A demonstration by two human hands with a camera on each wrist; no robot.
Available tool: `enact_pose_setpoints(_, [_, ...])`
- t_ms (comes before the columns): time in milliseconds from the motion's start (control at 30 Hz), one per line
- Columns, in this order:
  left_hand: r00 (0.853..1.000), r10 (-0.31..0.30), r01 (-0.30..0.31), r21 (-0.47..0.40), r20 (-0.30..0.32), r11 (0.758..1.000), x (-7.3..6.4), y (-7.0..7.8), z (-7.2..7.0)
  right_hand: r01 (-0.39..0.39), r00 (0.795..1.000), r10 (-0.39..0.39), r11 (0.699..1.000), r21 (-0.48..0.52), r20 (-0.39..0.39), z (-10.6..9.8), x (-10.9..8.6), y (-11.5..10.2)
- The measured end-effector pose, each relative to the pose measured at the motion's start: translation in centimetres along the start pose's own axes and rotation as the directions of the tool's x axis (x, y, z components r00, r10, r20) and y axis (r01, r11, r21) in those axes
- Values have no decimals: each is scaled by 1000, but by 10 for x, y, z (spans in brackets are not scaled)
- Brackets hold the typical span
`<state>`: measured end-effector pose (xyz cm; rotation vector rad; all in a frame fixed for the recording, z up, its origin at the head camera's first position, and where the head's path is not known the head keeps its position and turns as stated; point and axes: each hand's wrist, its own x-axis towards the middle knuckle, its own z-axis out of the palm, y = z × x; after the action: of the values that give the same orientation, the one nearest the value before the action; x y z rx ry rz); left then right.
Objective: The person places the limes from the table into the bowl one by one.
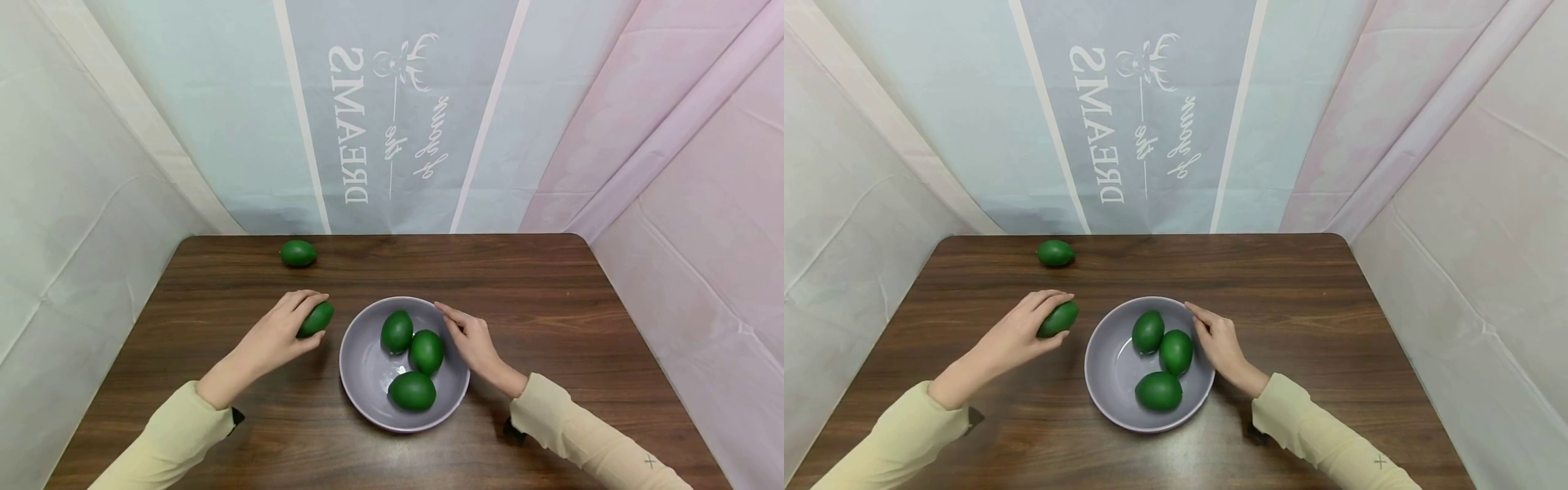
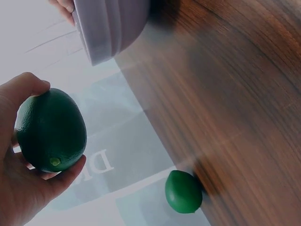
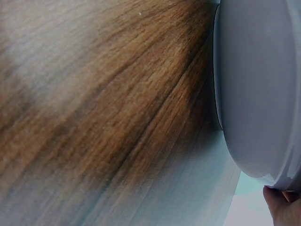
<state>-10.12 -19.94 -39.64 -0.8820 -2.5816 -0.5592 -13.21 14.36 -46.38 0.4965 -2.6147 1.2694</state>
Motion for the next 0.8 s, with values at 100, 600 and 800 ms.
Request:
enact_pose_setpoints(100, [1000,12,-12,1,0,1000,1,3,0,8,1000,-8,1000,-1,-8,0,0,0])
enact_pose_setpoints(600, [998,59,-59,-18,11,998,6,17,2,11,1000,-11,1000,3,-10,0,0,-1])
enact_pose_setpoints(800, [996,85,-85,-30,10,996,8,22,3,22,999,-22,1000,11,-27,0,0,-2])
